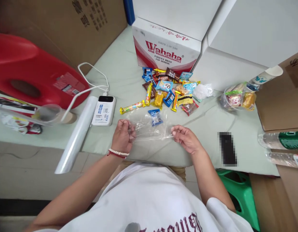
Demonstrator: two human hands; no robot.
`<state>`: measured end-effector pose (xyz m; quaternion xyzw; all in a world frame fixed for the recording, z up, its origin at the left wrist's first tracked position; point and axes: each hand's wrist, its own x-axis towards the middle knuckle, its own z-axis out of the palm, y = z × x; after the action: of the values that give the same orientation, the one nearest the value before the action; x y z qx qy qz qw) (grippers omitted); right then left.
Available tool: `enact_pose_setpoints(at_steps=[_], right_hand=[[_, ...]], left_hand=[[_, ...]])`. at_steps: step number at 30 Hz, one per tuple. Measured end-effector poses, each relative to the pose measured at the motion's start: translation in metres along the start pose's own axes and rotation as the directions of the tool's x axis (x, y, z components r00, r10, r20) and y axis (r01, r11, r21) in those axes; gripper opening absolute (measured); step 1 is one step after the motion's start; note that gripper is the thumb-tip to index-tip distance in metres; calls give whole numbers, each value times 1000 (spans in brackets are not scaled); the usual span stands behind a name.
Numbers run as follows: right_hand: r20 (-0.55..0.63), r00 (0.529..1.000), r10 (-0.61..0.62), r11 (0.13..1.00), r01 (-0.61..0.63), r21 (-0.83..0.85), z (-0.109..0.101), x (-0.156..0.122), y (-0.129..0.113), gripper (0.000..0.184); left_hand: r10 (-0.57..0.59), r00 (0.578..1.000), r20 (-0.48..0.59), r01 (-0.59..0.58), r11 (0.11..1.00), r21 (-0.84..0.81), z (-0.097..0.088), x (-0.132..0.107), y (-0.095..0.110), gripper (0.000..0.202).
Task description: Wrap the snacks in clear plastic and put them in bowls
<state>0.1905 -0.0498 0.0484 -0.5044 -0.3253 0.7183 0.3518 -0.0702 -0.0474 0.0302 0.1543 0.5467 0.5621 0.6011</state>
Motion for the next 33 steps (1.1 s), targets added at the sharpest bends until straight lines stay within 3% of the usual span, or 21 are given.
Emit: enact_pose_setpoints(at_steps=[3,6,8,12,17,18,20,22,23,25,28,30,33], right_hand=[[-62,998,-5,998,9,68,11,4,8,47],[-16,998,61,983,-57,172,34,8,18,72],[12,995,97,985,-98,142,41,10,21,73],[-106,992,73,997,-74,-4,26,10,16,45],[-289,957,16,999,-26,-30,-4,3,14,46],[-306,952,10,1000,-18,-23,-6,1,15,46],[-342,940,2,1000,-4,-5,-8,-3,20,46],[-373,928,-3,1000,9,13,-8,-5,25,45],[-383,924,-6,1000,14,18,-7,-6,28,45],[-392,920,-15,1000,24,18,-7,-8,32,44],[-396,918,-35,999,40,5,-12,-13,33,43],[-410,911,-40,999,38,-12,-20,-20,33,44],[-441,896,-49,995,7,-95,-41,-35,34,46]], left_hand=[[-32,999,21,33,999,-43,5,-5,-3,37],[-42,998,55,46,996,-79,12,-10,-8,38],[3,1000,21,-2,997,-78,11,-9,-10,39],[173,979,-111,-172,985,13,-6,6,-14,41],[316,938,-142,-265,919,291,-31,30,-20,43],[392,907,-151,-315,872,374,-33,31,-20,41],[594,794,-128,-433,701,567,-32,26,-20,35],[751,660,-20,-511,468,720,-27,13,-20,34],[785,615,70,-544,359,758,-24,6,-21,34],[738,592,324,-640,186,746,-18,-8,-26,26],[438,591,677,-765,40,642,-13,-13,-35,15],[271,619,737,-762,-18,647,-15,-6,-38,28],[148,668,730,-726,-88,682,-23,7,-38,49]])
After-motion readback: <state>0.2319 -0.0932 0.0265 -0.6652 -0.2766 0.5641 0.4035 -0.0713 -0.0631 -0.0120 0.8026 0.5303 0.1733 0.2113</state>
